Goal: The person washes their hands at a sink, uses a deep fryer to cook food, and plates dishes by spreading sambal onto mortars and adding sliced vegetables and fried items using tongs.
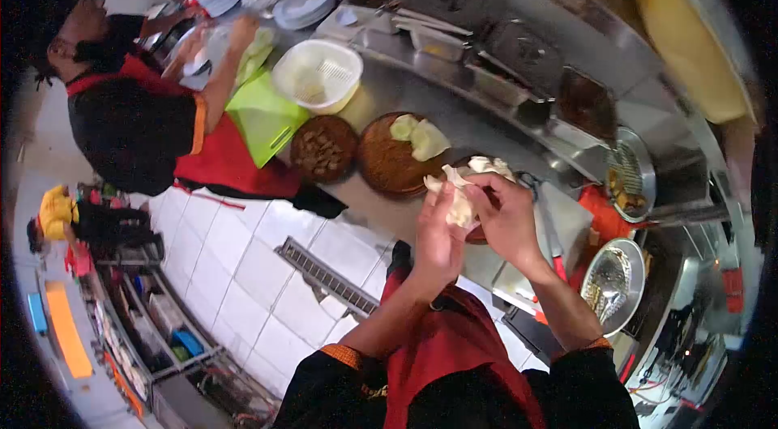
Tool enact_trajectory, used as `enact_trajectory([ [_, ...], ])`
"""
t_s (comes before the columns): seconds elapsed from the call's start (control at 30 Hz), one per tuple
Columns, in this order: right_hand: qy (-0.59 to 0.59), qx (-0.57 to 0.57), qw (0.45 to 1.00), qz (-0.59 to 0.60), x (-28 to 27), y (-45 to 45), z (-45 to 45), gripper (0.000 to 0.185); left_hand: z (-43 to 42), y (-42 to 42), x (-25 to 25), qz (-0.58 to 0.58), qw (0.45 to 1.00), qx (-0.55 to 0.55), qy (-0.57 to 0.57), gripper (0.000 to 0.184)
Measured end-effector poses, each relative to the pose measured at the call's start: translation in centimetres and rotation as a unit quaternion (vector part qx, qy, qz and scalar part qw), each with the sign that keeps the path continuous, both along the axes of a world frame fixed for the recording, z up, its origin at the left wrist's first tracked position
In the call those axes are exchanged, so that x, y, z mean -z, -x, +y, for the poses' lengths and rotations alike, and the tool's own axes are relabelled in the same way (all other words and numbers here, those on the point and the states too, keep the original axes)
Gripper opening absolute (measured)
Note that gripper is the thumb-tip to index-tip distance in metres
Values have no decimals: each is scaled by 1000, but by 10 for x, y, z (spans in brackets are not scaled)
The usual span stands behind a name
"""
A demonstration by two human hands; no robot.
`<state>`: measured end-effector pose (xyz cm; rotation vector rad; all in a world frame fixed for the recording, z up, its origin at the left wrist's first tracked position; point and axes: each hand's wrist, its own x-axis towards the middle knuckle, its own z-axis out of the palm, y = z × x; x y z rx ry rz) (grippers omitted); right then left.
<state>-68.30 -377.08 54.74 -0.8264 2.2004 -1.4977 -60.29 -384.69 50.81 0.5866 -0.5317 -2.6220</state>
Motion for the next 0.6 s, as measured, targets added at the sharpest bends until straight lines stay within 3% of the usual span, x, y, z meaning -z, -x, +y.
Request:
enact_trajectory([
  [0.03, 2, -19, 987, -162, 4, -2, -10, 16, -10, -10, 9, 3, 1000, -19, -11, 29],
  [0.1, 12, -56, 997, -55, 41, -1, -34, 17, -35, -25, 22, 23, 998, -50, -29, 36],
  [0.17, 10, -98, 994, -53, 50, -5, -62, 17, -64, -28, 45, 40, 994, -72, -74, 38],
  [0.2, -46, -120, 990, -54, 48, -4, -76, 18, -83, -31, 56, 53, 993, -65, -85, 38],
  [0.27, 1, -123, 975, -186, 70, -6, -106, 17, -120, -33, 89, 103, 989, -53, -94, 37],
  [0.3, 27, -123, 960, -249, 78, -5, -124, 17, -135, -36, 90, 44, 993, -70, 88, 37],
  [0.33, 12, -123, 927, -353, 77, -3, -137, 17, -148, -41, 91, -20, 960, -84, 265, 37],
  [0.37, 21, -119, 913, -390, 81, -2, -151, 18, -163, -45, 92, -83, 892, -95, 434, 37],
  [0.4, 28, -116, 896, -427, 88, -2, -162, 19, -185, -55, 120, -78, 845, -80, 523, 37],
  [0.5, 69, -104, 870, -477, 89, -3, -194, 24, -229, -67, 126, -195, 708, -47, 678, 28],
  [0.53, 60, -96, 872, -477, 84, 0, -204, 25, -237, -68, 135, -185, 828, -88, 522, 25],
  [0.57, 52, -87, 874, -476, 82, 2, -213, 26, -243, -71, 151, -167, 915, -123, 345, 23],
  [0.6, 38, -90, 887, -451, 84, 5, -222, 25, -250, -71, 148, -166, 942, -137, 258, 21],
])
